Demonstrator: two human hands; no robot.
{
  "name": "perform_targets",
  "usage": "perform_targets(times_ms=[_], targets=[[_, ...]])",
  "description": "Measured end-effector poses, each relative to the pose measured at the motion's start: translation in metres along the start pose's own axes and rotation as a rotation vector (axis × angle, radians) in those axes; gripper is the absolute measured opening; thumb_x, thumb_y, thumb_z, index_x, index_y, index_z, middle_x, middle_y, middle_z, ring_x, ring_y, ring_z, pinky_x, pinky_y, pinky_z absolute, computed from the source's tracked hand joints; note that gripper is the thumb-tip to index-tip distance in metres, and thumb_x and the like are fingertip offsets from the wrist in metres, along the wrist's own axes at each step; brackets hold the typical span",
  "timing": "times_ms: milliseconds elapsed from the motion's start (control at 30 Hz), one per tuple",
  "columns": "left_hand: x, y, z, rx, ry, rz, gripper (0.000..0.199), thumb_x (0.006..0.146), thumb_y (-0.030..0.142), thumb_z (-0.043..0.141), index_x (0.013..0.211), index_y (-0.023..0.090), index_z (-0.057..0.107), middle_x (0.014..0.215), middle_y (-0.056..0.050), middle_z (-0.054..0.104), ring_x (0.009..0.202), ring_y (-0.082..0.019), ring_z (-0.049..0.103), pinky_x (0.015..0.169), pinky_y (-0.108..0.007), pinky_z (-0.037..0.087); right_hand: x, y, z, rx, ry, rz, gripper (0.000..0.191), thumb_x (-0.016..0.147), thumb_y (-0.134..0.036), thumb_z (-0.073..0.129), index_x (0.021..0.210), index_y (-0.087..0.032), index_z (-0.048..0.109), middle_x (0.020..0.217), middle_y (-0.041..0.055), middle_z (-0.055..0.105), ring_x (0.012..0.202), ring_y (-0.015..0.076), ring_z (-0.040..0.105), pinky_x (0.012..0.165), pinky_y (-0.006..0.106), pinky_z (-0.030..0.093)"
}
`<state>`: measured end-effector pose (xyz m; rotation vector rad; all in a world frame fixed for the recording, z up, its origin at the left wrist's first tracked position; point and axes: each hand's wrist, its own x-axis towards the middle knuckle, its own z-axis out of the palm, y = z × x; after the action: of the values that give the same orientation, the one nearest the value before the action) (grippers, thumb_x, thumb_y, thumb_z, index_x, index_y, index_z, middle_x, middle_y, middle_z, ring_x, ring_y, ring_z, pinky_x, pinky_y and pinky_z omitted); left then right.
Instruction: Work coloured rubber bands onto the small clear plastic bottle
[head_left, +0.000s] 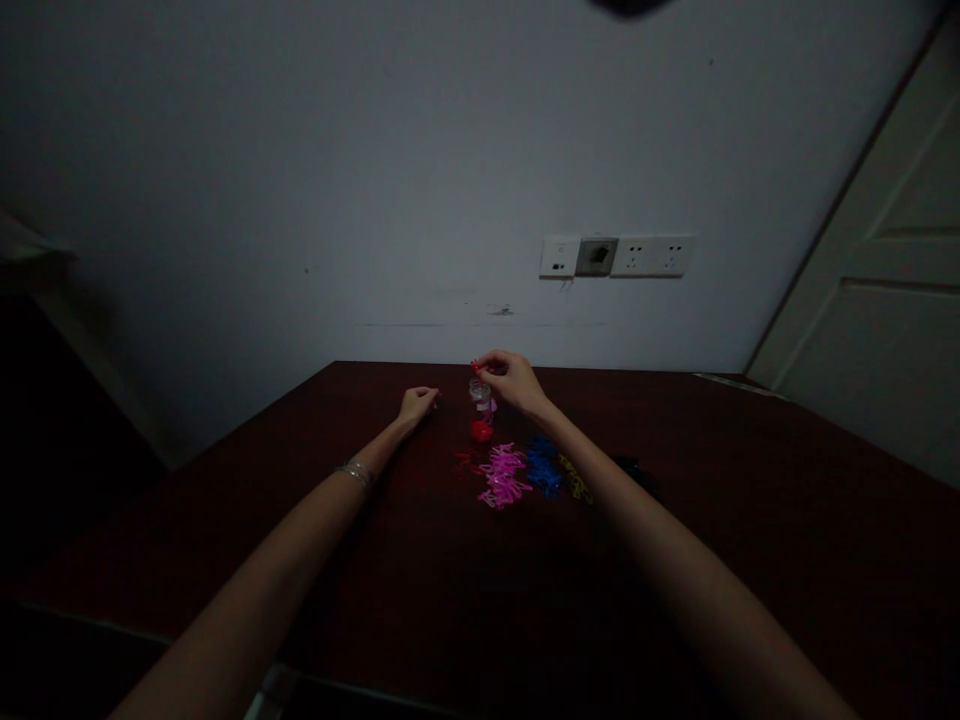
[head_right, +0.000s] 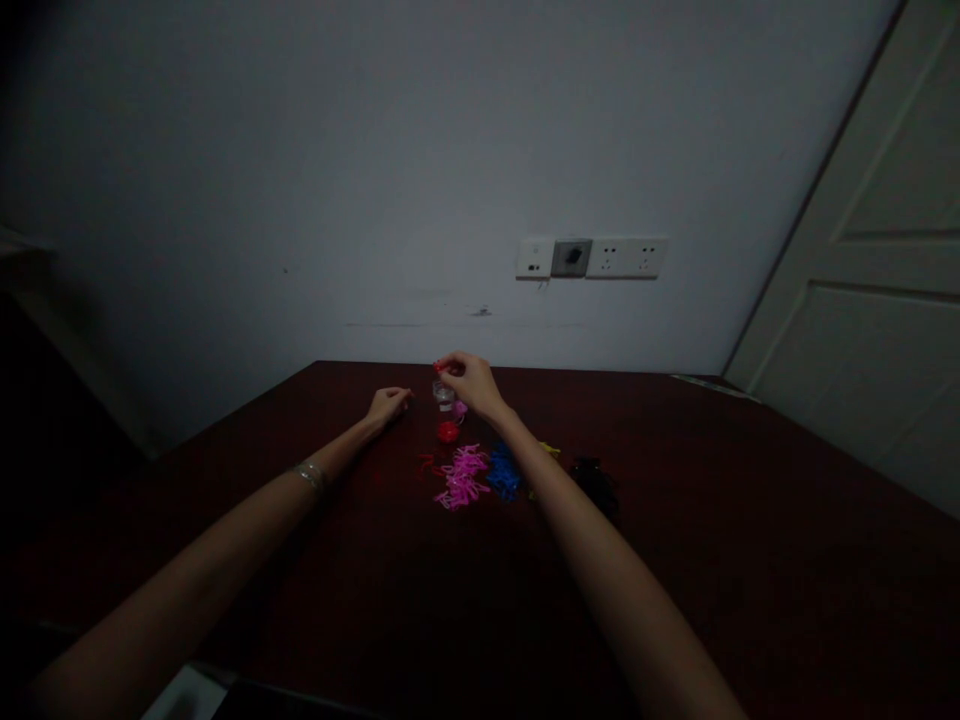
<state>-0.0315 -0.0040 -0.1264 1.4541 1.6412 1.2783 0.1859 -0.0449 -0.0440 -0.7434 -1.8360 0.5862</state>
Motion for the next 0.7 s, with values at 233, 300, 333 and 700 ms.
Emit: perform_targets(times_ms=[233,300,333,700], targets=[[0.0027,-0.0053,0.0016,0.035,0.026,0.027,0.027,0.071,0.036,0.050,0.073,0.012,0.063,0.046,0.003,0.046,0.039,-0.007,0.035,0.041,-0.018,0.026,-0.0066,-0.0012,-0.0001,0.051,-0.014,0.033,0.027,0.067,-0.016,0.058,0.094,-0.011,0.063,0.075,0.0029,0.062,0.067,0.0110,0.056,0.065,0.024,0.045],[0.0032,-0.0055,0.0015,0.041,0.024,0.036,0.028,0.071,0.036,0.049,0.073,0.012,0.062,0.046,0.003,0.045,0.040,-0.007,0.036,0.042,-0.018,0.026,-0.0074,-0.0019,-0.0009,0.033,-0.015,0.045,0.027,0.069,-0.017,0.058,0.095,-0.011,0.064,0.076,0.0034,0.063,0.068,0.0111,0.057,0.066,0.025,0.046],[0.0034,-0.0054,0.0014,0.042,0.020,0.042,0.028,0.071,0.036,0.049,0.073,0.012,0.062,0.046,0.003,0.044,0.041,-0.007,0.036,0.042,-0.018,0.026,-0.0076,-0.0020,-0.0013,0.020,-0.017,0.047,0.026,0.069,-0.017,0.058,0.094,-0.012,0.064,0.077,0.0037,0.064,0.069,0.0113,0.057,0.067,0.025,0.046],[0.0007,-0.0029,0.0012,0.022,-0.004,0.041,0.026,0.071,0.036,0.050,0.070,0.012,0.062,0.044,0.004,0.043,0.039,-0.006,0.033,0.041,-0.019,0.025,-0.0084,-0.0024,-0.0024,-0.046,-0.013,-0.007,0.016,0.071,-0.022,0.061,0.083,-0.014,0.068,0.083,0.0065,0.067,0.077,0.0146,0.060,0.072,0.028,0.045]])
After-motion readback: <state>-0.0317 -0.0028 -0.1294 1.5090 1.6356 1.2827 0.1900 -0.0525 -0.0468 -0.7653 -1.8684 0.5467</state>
